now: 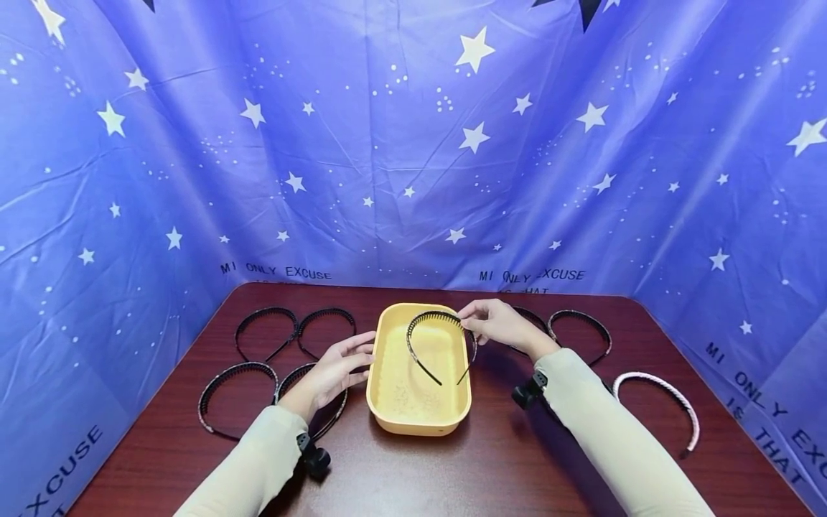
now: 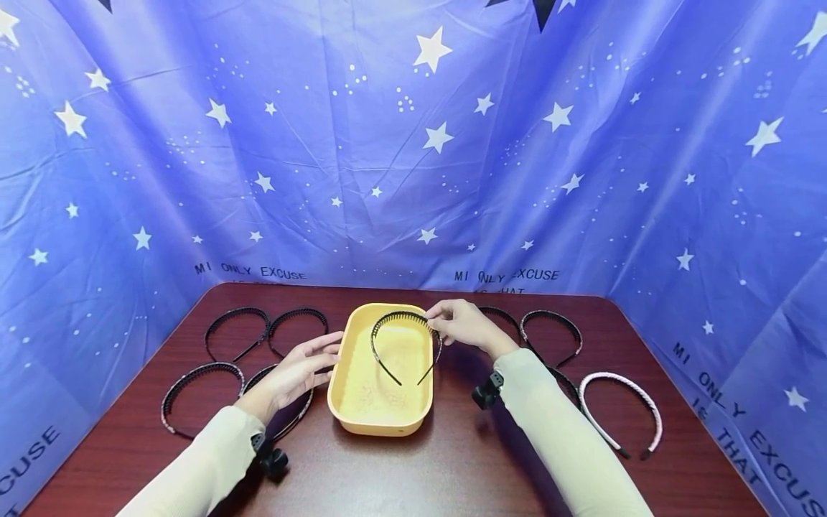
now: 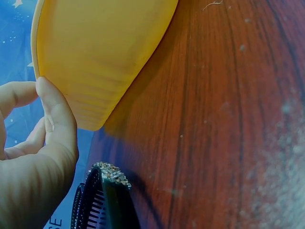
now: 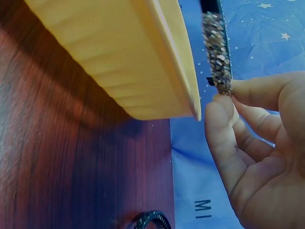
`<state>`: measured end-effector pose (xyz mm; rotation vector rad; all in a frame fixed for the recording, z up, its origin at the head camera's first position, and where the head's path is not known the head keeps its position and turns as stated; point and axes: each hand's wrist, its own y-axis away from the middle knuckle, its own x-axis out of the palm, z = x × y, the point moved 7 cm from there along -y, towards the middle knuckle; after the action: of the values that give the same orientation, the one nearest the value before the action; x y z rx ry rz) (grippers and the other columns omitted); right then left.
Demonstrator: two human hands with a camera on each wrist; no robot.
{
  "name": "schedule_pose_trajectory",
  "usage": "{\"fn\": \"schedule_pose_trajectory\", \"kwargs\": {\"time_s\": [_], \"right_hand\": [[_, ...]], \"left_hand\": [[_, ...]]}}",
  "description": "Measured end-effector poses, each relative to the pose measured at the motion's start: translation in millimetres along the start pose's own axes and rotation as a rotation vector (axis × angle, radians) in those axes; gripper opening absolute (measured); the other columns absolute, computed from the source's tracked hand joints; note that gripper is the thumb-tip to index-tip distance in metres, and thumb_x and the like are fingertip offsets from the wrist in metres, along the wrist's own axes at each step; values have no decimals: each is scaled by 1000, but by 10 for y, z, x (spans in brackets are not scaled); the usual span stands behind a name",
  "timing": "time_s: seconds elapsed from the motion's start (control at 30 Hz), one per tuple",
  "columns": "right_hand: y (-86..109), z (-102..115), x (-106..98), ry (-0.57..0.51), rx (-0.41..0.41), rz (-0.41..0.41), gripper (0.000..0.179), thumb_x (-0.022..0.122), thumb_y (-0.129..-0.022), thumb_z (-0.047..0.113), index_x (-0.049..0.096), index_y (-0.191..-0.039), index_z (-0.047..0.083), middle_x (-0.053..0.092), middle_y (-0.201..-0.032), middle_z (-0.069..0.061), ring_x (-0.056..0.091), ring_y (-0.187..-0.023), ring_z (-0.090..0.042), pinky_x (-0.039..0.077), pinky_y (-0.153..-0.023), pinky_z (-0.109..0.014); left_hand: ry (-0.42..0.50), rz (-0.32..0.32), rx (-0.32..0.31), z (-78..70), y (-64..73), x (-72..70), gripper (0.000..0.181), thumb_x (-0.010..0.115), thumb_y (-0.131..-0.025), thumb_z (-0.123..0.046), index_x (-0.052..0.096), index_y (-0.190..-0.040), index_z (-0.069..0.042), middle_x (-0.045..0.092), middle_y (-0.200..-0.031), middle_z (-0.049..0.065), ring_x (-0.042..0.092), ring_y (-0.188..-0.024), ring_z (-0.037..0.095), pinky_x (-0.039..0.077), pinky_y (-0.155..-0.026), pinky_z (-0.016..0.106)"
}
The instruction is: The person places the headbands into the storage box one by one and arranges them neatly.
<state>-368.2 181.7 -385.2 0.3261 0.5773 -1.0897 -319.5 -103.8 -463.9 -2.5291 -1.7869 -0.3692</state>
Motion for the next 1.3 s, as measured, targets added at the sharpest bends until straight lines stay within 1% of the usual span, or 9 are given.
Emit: {"fn": "schedule_pose_trajectory", "kwargs": {"time_s": [0.17,0.3,0.57,0.73,0.83,0.97,1.03,1.13,1.3], "right_hand": [[-109,45,74,-19,28,29,23,64,-97,10,68,-116,-3,67,-86,-7,62,-70,-18,58,-67,-43],[-192,105,139,2,40,52,21,64,-97,10,68,-114,-3,66,-83,-9,62,-69,-18,59,-66,-42],[-301,114,259,18,64,86,22,63,-96,7,69,-114,-3,72,-96,-11,65,-75,-19,60,-66,-40],[-346,131,298,37,100,87,20,64,-95,7,69,-112,-2,71,-93,-10,67,-75,-21,60,-67,-41],[-388,138,312,78,120,90,17,65,-95,6,70,-109,-1,71,-89,-9,68,-74,-23,60,-68,-42],[-447,149,322,147,133,89,12,67,-92,3,71,-103,-1,71,-81,-6,70,-70,-22,60,-63,-36],[-461,176,334,182,125,91,10,67,-91,0,71,-100,-1,72,-78,-6,70,-67,-21,60,-60,-32],[-483,193,363,218,122,91,10,65,-89,-1,72,-96,0,73,-77,-5,69,-62,-18,59,-56,-30],[-531,162,400,271,163,61,9,67,-88,-1,73,-95,1,73,-78,-5,69,-58,-17,58,-53,-29]], "left_hand": [[-5,-1,-1,0,0,1,60,58,-97,-1,37,-152,-2,49,-140,25,61,-103,17,55,-79,26],[-4,-7,-3,-1,-2,2,60,58,-96,-1,38,-152,-3,52,-137,22,62,-102,17,55,-78,26],[5,-13,-4,1,-9,6,61,61,-95,-1,39,-151,-2,58,-129,13,62,-100,15,55,-77,25],[-1,-10,-1,2,-8,1,60,60,-95,0,39,-151,-2,58,-127,11,62,-99,15,55,-77,25],[-6,-8,3,4,-11,-4,60,60,-95,0,39,-151,-2,59,-126,11,62,-100,15,55,-77,25],[-8,-5,11,1,-19,-6,60,60,-96,-1,38,-152,-2,58,-128,12,62,-101,16,55,-78,26],[-9,-4,11,1,-16,-8,60,60,-96,-1,38,-152,-2,57,-130,14,62,-101,15,55,-78,26],[-12,-2,7,9,-11,-12,60,59,-96,-1,38,-152,-2,55,-134,18,61,-102,16,55,-79,26],[-15,1,7,15,-9,-13,60,59,-96,-1,38,-152,-2,51,-138,22,61,-103,18,55,-79,26]]}}
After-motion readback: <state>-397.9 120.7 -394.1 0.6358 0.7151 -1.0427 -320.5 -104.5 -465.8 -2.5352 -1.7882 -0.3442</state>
